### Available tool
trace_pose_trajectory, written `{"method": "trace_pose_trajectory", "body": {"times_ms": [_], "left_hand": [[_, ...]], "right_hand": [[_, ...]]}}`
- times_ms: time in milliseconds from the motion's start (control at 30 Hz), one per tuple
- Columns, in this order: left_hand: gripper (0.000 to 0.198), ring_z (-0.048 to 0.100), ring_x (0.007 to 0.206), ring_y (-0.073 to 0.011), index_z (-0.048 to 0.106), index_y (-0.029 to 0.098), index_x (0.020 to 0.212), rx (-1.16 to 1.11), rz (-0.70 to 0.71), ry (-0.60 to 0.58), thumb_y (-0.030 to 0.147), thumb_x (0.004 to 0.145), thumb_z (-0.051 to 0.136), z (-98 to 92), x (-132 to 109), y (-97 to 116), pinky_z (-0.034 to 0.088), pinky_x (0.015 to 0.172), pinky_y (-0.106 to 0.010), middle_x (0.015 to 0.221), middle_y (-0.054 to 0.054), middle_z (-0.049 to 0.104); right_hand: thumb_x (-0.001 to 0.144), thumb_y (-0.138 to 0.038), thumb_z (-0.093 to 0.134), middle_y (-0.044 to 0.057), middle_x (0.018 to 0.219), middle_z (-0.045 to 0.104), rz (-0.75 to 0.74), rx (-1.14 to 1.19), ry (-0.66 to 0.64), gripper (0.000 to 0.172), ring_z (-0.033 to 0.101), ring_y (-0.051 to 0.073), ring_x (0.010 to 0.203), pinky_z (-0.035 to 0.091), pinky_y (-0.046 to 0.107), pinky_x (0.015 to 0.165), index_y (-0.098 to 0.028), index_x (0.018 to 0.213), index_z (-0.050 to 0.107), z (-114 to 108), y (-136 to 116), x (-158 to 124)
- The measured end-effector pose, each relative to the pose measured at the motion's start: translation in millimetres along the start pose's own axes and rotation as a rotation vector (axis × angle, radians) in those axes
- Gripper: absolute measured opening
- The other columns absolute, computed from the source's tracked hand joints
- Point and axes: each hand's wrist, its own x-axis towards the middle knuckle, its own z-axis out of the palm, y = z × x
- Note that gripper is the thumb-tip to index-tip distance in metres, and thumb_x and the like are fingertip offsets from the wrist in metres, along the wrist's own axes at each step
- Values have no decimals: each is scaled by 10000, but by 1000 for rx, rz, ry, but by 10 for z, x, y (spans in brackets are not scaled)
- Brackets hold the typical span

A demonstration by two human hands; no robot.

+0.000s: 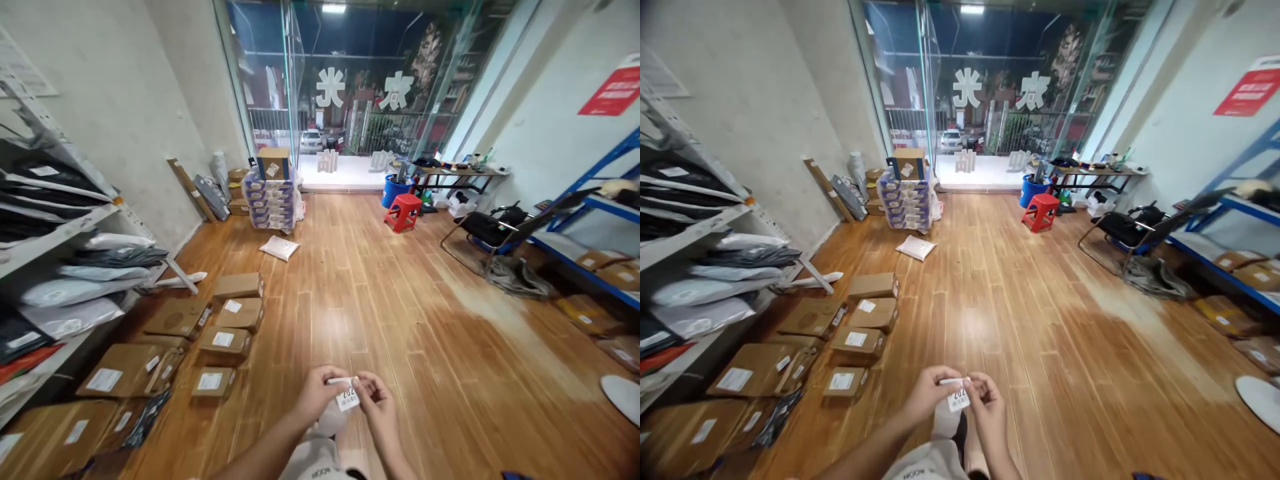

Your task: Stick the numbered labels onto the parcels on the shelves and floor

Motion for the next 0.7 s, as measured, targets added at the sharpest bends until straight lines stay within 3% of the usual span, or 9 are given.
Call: {"method": "trace_pose_trajectory", "body": {"times_ms": [67, 167, 267, 367, 500, 600, 700], "left_hand": [[258, 633, 760, -205, 751, 152, 805, 37, 47, -31, 386, 695, 740, 82, 663, 300, 465, 699, -297, 810, -89, 717], [243, 621, 736, -178, 754, 151, 800, 165, 127, -115, 373, 780, 657, 145, 1605, 625, 443, 676, -267, 777, -64, 713], [282, 609, 706, -162, 741, 153, 904, 185, 101, -121, 355, 708, 727, 129, 2641, 709, 428, 626, -238, 795, -49, 709], [342, 605, 704, -167, 731, 149, 926, 110, 49, -8, 357, 656, 759, -33, 3799, 693, 432, 614, -233, 812, -50, 706], [368, 550, 650, -156, 674, 129, 753, 106, 34, 273, 488, 787, 604, -574, 5252, 831, 401, 599, -240, 679, -32, 633], [445, 467, 595, -141, 547, 160, 666, 127, -8, 536, 575, 824, 517, -1182, 6079, 1049, 342, 559, -240, 589, 14, 504], [496, 438, 575, -140, 493, 179, 655, 128, -76, 778, 641, 832, 460, -1895, 6750, 1198, 331, 553, -247, 568, 30, 448]], "right_hand": [[648, -438, 797, -4, 616, 556, 42, -17, -64, 406, 468, 127, 531, 363, 236, 495, -179, 943, 690, -114, -234, 660], [636, -437, 810, -20, 558, 507, 108, -64, -114, 369, 392, 92, 478, 285, 215, 451, -158, 852, 704, -272, -398, 1605], [622, -486, 808, -23, 553, 504, 138, -13, -14, 395, 352, 73, 455, 249, 206, 443, -159, 806, 685, -303, -353, 2649], [596, -533, 804, -34, 533, 491, 162, -12, -21, 451, 329, 70, 439, 230, 202, 433, -163, 816, 669, -126, -295, 3913], [638, -498, 786, -11, 571, 537, 61, -198, -290, 379, 393, 89, 490, 292, 215, 464, -151, 701, 648, 532, -394, 5797], [660, -461, 782, -6, 592, 565, 51, -332, -584, 338, 455, 103, 537, 354, 225, 513, -151, 677, 649, 1338, -466, 7086], [634, -465, 797, -17, 570, 572, 162, -400, -872, 346, 481, 99, 516, 374, 220, 501, -154, 692, 656, 2288, -300, 8148]]}}
